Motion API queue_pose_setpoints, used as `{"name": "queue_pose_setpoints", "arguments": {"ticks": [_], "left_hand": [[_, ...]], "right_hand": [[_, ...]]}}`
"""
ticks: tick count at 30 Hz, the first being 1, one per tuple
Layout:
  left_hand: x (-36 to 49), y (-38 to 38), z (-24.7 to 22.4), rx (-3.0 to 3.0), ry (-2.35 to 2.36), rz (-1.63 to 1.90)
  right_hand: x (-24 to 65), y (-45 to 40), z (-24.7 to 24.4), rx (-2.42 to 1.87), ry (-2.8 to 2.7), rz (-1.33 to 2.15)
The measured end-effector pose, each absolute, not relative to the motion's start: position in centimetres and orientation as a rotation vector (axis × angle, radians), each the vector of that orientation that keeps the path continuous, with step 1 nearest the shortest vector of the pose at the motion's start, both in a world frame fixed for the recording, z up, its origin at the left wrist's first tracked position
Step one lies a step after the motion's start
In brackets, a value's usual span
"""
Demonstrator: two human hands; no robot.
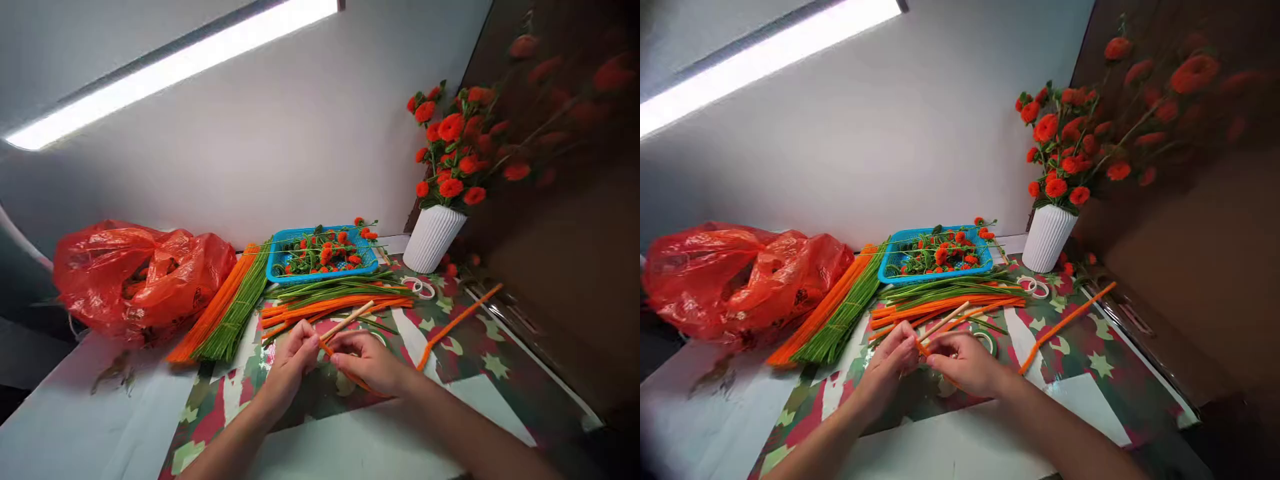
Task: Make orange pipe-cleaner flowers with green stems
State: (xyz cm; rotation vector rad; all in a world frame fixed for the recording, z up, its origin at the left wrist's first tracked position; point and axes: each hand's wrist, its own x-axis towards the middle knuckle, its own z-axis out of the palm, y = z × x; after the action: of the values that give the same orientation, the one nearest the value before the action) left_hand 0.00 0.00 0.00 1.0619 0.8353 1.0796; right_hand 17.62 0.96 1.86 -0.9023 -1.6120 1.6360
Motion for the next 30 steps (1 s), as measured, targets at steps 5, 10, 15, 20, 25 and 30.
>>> {"name": "queue_pose_setpoints", "arguments": {"ticks": [5,10,15,20,25,30], "left_hand": [[-0.1,-0.2,0.0,1.038,0.84,1.077],[0.2,-0.2,0.5,0.985,0.844,1.093],[0.2,-0.1,1.1,0.886,0.715,1.031],[-0.4,-0.2,1.0,0.917,0.619,0.844],[-1.1,0.0,1.0,1.108,0.64,0.704],[-1.2,0.0,2.1,1.323,0.737,0.605]], "right_hand": [[17.4,0.9,2.0,-0.911,-1.615,1.64],[17.5,0.9,2.2,-0.861,-1.649,1.653],[18.0,1.2,1.5,-0.902,-1.572,1.827],[18.7,1.7,1.9,-0.817,-1.707,1.804],[19.2,1.6,3.9,-0.935,-1.907,1.612],[19.3,1.3,4.8,-0.992,-2.029,1.415]]}}
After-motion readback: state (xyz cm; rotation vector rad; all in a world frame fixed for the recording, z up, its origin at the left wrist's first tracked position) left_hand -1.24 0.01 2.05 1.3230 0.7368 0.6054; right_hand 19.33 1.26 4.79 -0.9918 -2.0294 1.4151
